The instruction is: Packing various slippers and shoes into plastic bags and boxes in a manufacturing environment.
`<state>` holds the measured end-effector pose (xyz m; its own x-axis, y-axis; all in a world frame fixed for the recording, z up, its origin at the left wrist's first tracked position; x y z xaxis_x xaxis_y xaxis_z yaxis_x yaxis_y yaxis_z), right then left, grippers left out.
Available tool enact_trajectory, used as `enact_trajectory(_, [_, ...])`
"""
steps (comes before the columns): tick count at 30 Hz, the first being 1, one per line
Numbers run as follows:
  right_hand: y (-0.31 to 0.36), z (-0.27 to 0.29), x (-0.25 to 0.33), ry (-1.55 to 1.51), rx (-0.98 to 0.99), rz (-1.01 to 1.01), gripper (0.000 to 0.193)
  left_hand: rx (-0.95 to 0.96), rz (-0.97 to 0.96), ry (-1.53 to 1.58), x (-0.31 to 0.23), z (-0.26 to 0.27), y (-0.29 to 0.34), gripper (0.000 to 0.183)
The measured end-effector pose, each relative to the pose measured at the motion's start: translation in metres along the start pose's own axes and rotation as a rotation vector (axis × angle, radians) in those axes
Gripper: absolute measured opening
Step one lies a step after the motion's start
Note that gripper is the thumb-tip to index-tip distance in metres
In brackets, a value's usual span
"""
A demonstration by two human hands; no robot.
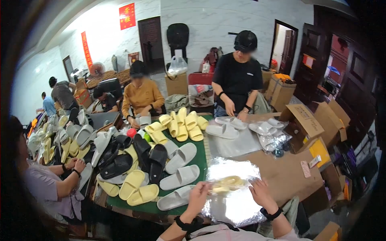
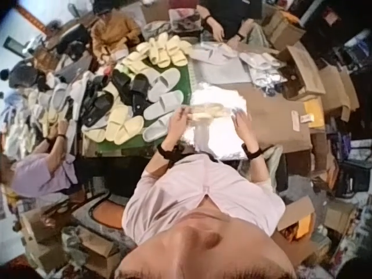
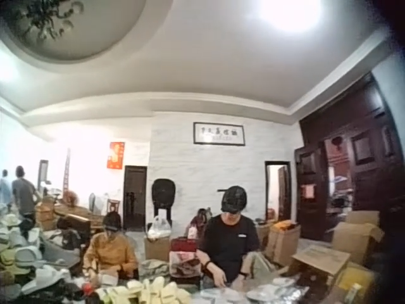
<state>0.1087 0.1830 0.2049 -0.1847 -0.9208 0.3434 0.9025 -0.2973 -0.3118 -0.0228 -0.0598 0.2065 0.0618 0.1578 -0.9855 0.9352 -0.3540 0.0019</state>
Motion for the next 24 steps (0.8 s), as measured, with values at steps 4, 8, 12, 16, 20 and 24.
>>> enact_trajectory(4, [0.006, 0.022, -0.011, 0.071, 0.133, 0.092, 0.049, 0.013, 0.01, 0.095, -0.022, -0.003, -0.008, 0.019])
enact_trajectory(8, [0.019, 0.015, -0.013, 0.328, 0.092, 0.167, 0.084, 0.071, -0.012, 0.006, -0.025, -0.015, -0.006, 0.019])
enact_trajectory(12, [0.026, 0.013, 0.006, 0.162, -0.183, 0.147, 0.103, 0.174, -0.022, -0.029, -0.034, -0.035, 0.003, 0.019])
enact_trajectory(16, [0.019, 0.014, 0.033, 0.054, -0.069, 0.194, 0.098, 0.391, -0.075, -0.096, -0.046, -0.05, 0.013, 0.015])
enact_trajectory(20, [0.02, 0.003, 0.032, -0.512, 0.066, 0.221, 0.075, 0.562, -0.23, -0.255, -0.059, -0.06, 0.022, 0.013])
enact_trajectory(24, [0.029, 0.018, 0.03, -0.424, 0.1, 0.149, 0.052, 0.651, -0.596, -0.49, -0.12, -0.065, 0.02, 0.024])
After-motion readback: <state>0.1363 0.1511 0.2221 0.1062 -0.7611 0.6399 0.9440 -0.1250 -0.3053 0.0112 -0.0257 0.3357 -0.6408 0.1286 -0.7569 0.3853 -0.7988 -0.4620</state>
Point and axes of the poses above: each hand's wrist, its own y-axis away from the middle knuckle, its own z-axis out of the back of the hand, x = y × z, the point moved 1 cm from there along -y, towards the middle knuckle, and after that the axes turned 8 degrees about -x, right-handed, at the moved point
